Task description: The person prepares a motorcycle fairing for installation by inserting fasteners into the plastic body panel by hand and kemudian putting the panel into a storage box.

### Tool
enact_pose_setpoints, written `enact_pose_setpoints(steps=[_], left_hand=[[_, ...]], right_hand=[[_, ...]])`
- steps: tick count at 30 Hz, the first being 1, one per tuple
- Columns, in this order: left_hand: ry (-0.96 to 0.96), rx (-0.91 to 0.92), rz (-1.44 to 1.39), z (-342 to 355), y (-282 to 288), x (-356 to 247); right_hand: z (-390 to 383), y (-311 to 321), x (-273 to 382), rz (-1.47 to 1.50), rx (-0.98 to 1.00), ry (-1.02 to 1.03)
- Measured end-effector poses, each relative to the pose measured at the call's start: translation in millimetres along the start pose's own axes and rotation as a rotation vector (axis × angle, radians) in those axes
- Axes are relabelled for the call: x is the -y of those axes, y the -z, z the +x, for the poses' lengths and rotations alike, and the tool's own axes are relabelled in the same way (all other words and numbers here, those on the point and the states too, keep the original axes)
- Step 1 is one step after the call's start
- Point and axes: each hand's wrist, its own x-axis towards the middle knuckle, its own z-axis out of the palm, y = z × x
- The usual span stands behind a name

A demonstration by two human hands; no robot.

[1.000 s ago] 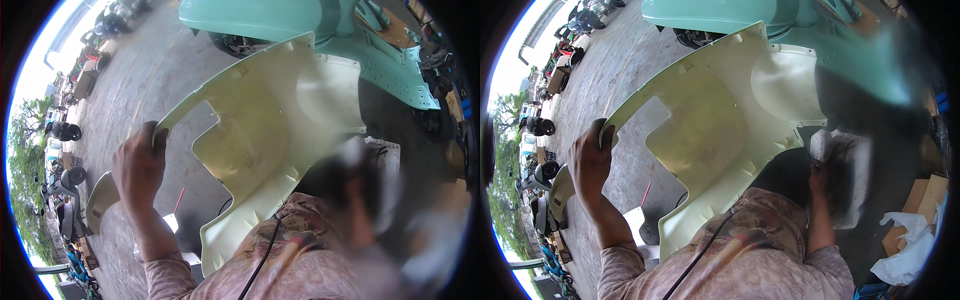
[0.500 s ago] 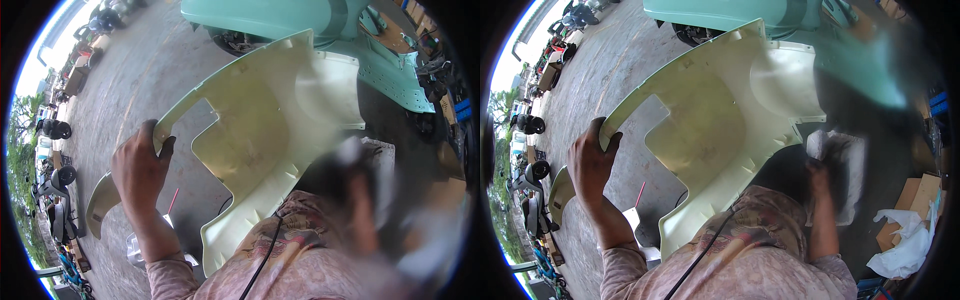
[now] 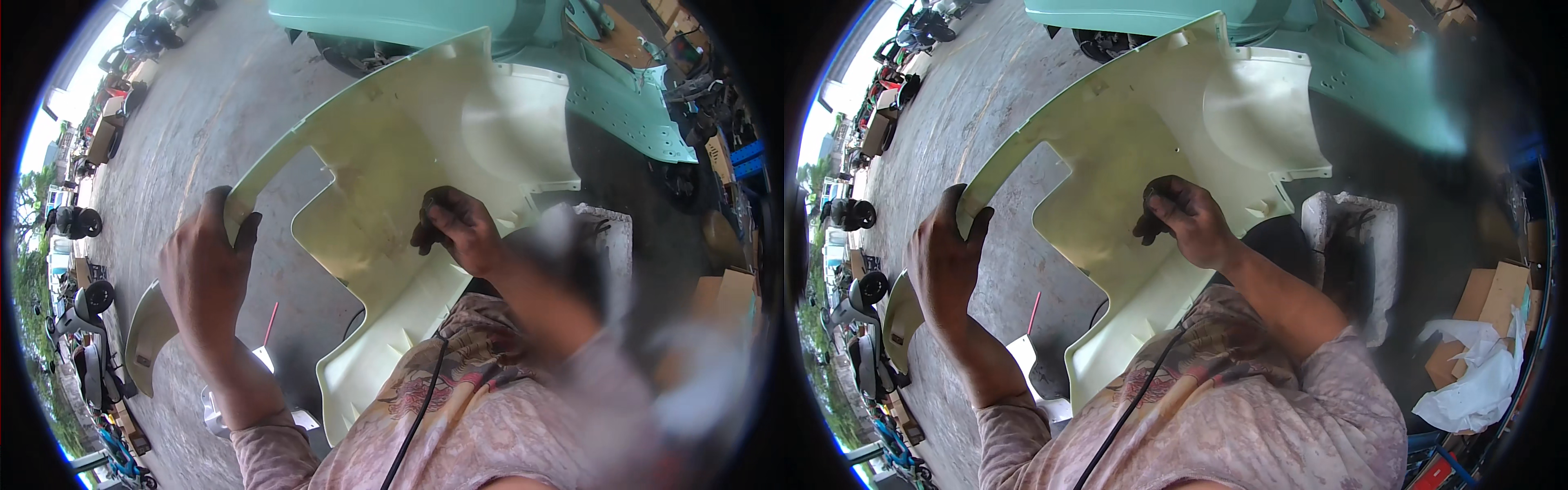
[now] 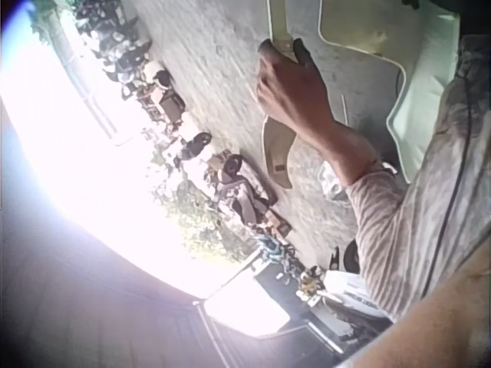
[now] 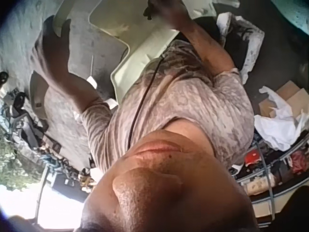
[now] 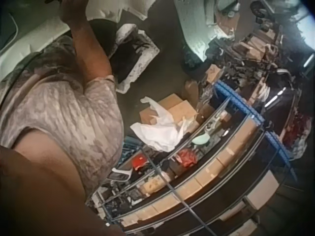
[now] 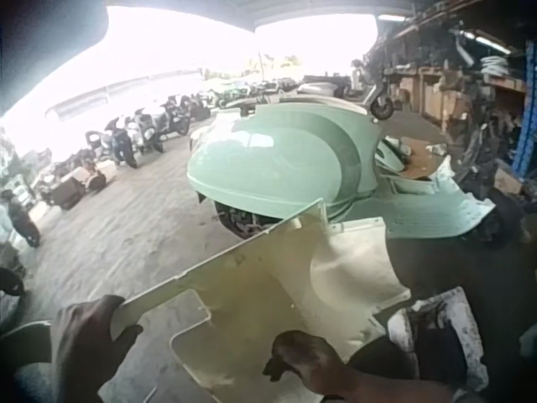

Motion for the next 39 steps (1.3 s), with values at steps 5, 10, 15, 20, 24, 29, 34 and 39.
enact_pose_setpoints(steps=[5, 10, 15, 20, 24, 29, 34, 39], left_hand=[[-0.065, -0.015, -0.02, -1, -3, 5], [-0.099, 0.027, -0.104, -5, 3, 10], [-0.098, 0.072, -0.159, -7, 6, 15], [-0.112, 0.074, -0.189, -4, 4, 15], [-0.094, 0.08, -0.175, -7, 4, 16], [-0.097, 0.074, -0.154, -8, 9, 16], [-0.135, 0.075, -0.169, -8, 8, 17], [-0.162, 0.087, -0.153, -8, 8, 17]], right_hand=[[25, -44, -5, 0.037, 0.077, -0.047], [49, -102, -5, 0.099, 0.151, -0.046], [64, -132, -13, 0.192, 0.182, -0.05], [67, -136, -48, 0.409, 0.155, -0.111], [58, -152, -49, 0.471, 0.1, -0.182], [59, -163, -54, 0.534, 0.056, -0.198], [60, -164, -52, 0.452, 0.044, -0.12], [61, -161, -46, 0.315, 0.054, -0.093]])
